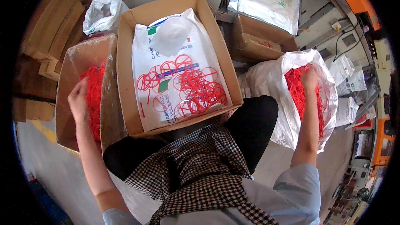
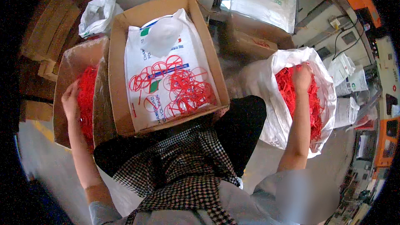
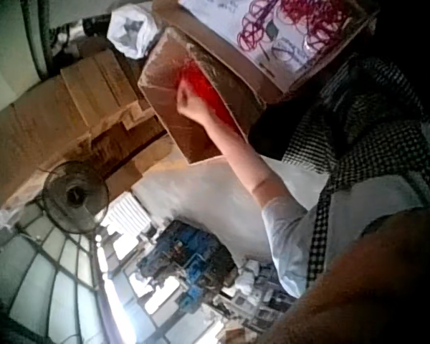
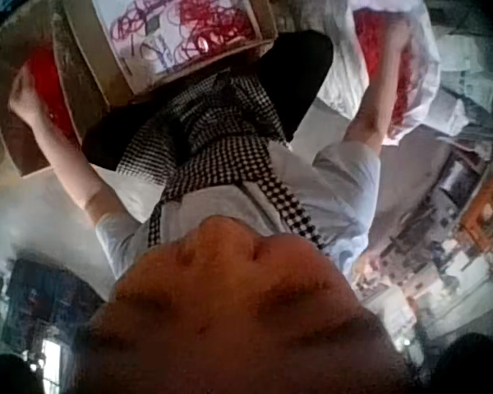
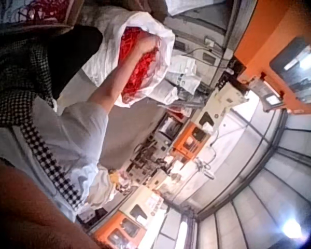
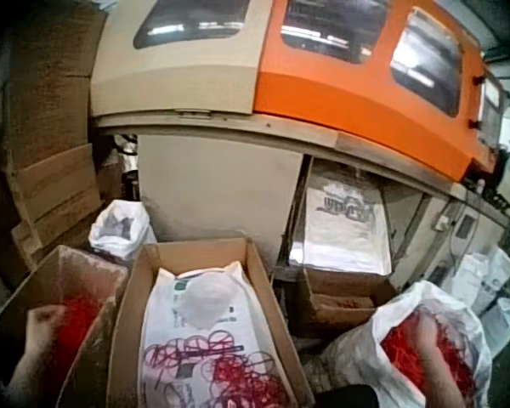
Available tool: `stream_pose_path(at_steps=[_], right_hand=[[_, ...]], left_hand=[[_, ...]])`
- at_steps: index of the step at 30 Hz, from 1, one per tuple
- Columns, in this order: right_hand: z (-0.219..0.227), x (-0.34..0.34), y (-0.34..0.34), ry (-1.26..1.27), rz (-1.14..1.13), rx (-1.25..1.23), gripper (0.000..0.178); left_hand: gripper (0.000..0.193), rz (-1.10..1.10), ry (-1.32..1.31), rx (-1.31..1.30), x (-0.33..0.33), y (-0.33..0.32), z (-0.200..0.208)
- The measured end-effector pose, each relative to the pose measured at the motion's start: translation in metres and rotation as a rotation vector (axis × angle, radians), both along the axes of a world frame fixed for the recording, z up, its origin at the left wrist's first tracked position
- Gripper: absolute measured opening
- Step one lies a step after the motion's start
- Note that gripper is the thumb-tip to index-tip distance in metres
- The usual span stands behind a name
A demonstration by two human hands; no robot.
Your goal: The person sits at a workbench and repeatedly picks tangled red plastic rings from a central cardboard box. They separate the rings by hand and place them into a second cardboard box to the left. The process continues throughout the clip.
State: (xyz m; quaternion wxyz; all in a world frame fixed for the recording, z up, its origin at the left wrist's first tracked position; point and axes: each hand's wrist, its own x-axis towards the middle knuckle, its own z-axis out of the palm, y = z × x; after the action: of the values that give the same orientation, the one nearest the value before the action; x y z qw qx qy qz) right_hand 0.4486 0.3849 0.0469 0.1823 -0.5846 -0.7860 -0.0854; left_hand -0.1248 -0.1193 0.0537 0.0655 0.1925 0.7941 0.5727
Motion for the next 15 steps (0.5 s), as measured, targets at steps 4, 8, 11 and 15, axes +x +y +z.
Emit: stream_pose_path(at_steps=[4,8,11,15], right_hand=[[0.013,-0.202,-0.075,0.146,0.743,-0.230,0.028],[-0.112,-0.297,-0.083,-0.442,0.858,-0.582,0.024],[-0.217,-0.300,-0.079,-0.258,0.656,-0.659,0.026],[-0.243,-0.304,-0.081,-0.582,0.850,-0.515,0.031]], left_hand=[[0.023,-0.294,0.061,-0.178,0.068,0.061,0.010],[0.022,-0.419,0.000,-0.182,0.093,0.108,-0.017],[0.023,-0.454,0.142,-0.273,0.075,0.105,-0.082],[0.025,-0.385,-0.027,-0.247,0.082,0.089,-0.075]])
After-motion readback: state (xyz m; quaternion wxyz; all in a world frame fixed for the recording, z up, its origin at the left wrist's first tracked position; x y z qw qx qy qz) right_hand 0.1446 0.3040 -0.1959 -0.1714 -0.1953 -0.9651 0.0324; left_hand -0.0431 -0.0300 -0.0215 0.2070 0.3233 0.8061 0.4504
